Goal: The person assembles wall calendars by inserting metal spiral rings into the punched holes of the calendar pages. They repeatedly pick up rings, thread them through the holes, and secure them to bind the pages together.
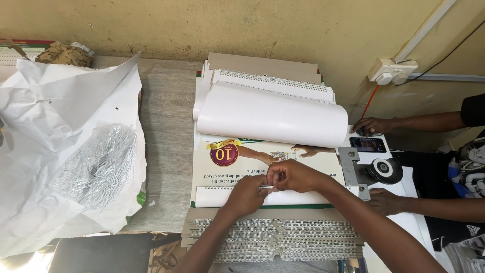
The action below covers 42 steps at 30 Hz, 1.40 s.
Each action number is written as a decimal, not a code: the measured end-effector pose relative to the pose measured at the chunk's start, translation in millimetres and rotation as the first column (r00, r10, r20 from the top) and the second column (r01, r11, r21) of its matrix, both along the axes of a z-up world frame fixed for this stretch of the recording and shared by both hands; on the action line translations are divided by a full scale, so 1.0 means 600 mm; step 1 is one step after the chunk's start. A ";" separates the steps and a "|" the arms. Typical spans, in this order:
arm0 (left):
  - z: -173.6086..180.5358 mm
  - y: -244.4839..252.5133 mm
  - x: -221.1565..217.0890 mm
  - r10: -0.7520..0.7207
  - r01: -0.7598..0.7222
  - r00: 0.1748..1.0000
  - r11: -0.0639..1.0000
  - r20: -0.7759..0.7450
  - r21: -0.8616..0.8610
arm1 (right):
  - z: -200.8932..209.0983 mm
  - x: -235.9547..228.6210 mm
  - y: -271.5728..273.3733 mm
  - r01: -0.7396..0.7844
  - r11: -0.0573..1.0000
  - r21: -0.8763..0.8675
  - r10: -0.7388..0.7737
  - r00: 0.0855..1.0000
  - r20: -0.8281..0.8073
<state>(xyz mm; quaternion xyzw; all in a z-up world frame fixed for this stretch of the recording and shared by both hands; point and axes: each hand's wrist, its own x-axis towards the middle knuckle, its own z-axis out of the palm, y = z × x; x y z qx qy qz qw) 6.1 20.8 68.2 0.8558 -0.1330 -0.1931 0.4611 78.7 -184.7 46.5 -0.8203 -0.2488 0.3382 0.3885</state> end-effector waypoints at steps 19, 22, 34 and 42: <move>-0.005 0.005 -0.007 0.007 -0.007 1.000 0.999 0.006 -0.051 | -0.003 -0.008 -0.010 -0.046 0.999 -0.027 0.047 0.998 0.046; -0.011 0.005 -0.005 0.013 -0.012 1.000 0.998 0.016 -0.070 | -0.001 -0.002 -0.026 0.008 1.000 -0.020 -0.007 0.999 0.039; -0.023 0.000 -0.004 0.009 -0.006 0.999 0.998 0.052 -0.063 | 0.030 -0.013 0.007 0.014 1.000 0.010 -0.014 1.000 0.004; -0.033 0.002 -0.006 -0.039 0.042 0.997 0.998 0.070 -0.054 | 0.014 -0.030 -0.015 0.072 0.997 0.026 -0.072 0.997 -0.002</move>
